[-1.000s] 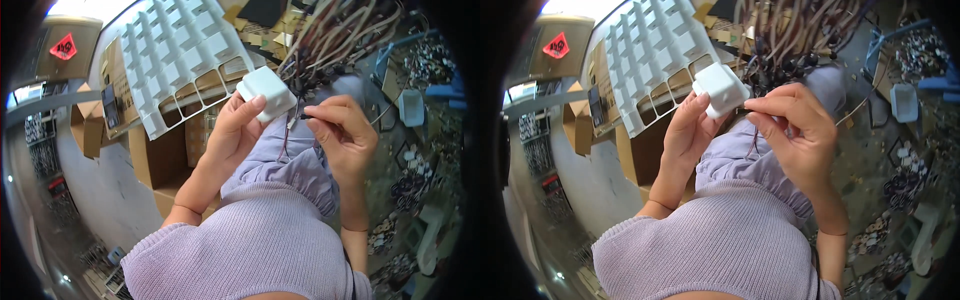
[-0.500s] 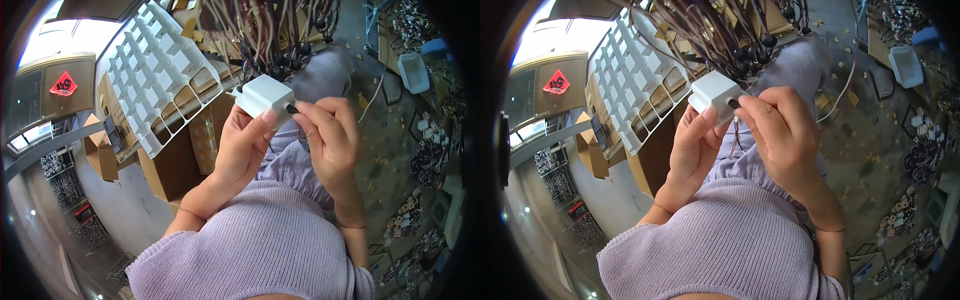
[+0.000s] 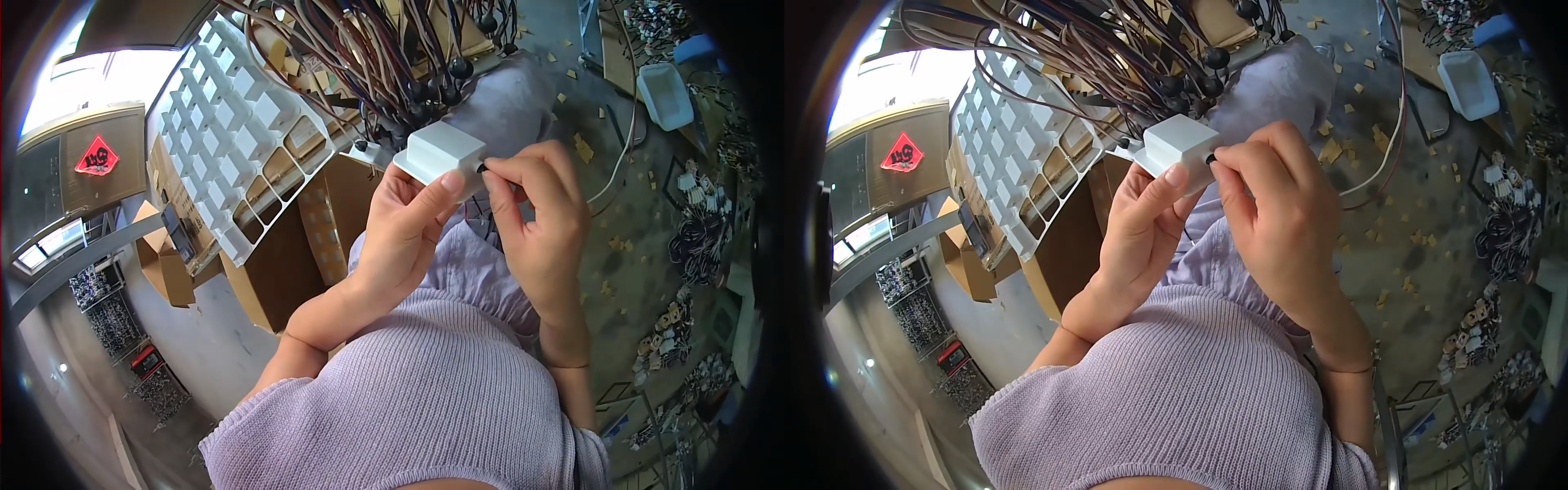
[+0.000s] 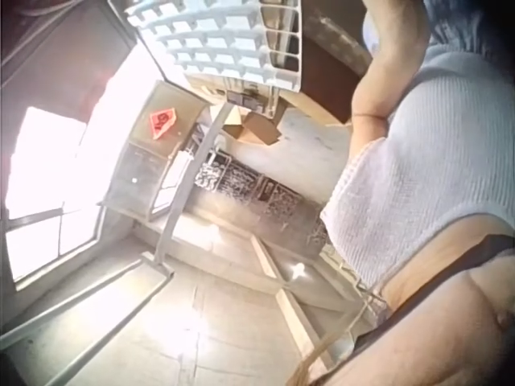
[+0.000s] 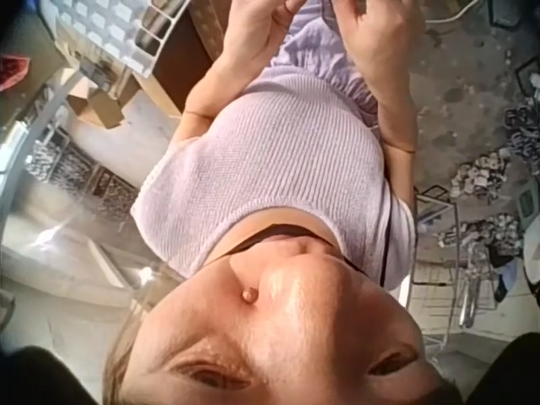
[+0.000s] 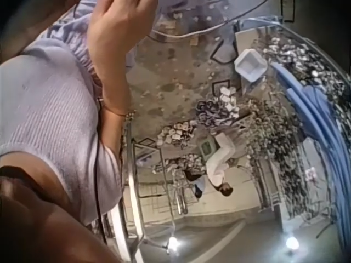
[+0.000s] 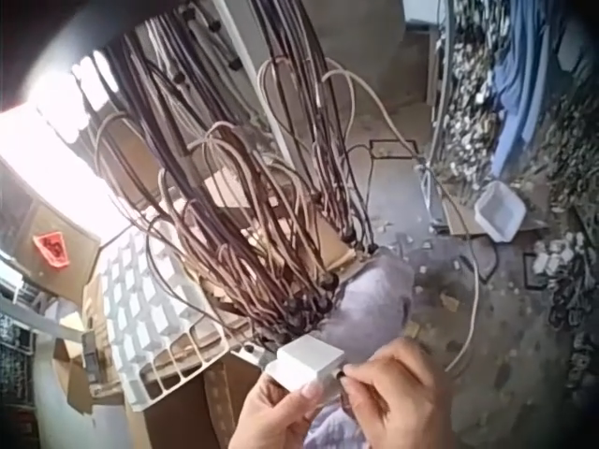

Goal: Assembling complex wire harnesses by inserting specific wires into plastic connectors and securing them with tape and housings.

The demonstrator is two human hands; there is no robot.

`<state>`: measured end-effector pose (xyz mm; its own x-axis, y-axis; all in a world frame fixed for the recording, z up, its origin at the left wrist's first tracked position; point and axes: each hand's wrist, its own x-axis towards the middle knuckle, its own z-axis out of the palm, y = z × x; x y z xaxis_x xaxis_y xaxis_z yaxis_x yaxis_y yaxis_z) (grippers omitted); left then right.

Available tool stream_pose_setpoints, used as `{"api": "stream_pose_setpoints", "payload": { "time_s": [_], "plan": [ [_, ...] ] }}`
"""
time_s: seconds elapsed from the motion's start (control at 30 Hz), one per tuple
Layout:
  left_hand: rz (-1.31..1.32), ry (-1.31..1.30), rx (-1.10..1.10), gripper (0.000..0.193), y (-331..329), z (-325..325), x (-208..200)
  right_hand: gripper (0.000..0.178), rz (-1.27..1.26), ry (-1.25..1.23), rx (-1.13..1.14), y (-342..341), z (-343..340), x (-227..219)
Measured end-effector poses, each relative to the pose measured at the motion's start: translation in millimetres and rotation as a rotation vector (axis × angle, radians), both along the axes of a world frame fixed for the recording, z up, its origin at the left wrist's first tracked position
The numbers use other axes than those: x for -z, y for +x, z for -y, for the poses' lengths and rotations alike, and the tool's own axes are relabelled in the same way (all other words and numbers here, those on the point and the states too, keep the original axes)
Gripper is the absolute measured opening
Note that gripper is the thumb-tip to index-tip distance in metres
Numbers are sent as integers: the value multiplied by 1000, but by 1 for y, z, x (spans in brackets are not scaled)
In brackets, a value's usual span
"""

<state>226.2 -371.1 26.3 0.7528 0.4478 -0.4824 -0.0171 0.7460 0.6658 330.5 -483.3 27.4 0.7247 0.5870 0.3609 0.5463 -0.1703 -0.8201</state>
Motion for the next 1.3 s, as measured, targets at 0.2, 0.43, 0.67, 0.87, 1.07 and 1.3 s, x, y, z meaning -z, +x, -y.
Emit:
{"api": "stream_pose_setpoints", "payload": {
  "time_s": [0.2,0.43,0.67,0.87,1.07,1.3],
  "plan": [
    [40,92,-102,44,11,11,10,9,-182,30,-6,4,-2,11],
    [21,28,-78,43,16,7,18,16,92,-118,5,5,7,8],
    [-19,157,-13,42,25,10,25,12,-276,-27,107,12,14,9],
    [-33,-1,-18,32,28,3,28,14,19,-65,50,11,8,29],
    [-37,249,-55,40,29,10,31,17,-541,106,64,10,9,37],
    [1,-41,37,37,32,4,28,10,-201,38,58,14,11,34]
  ]
}}
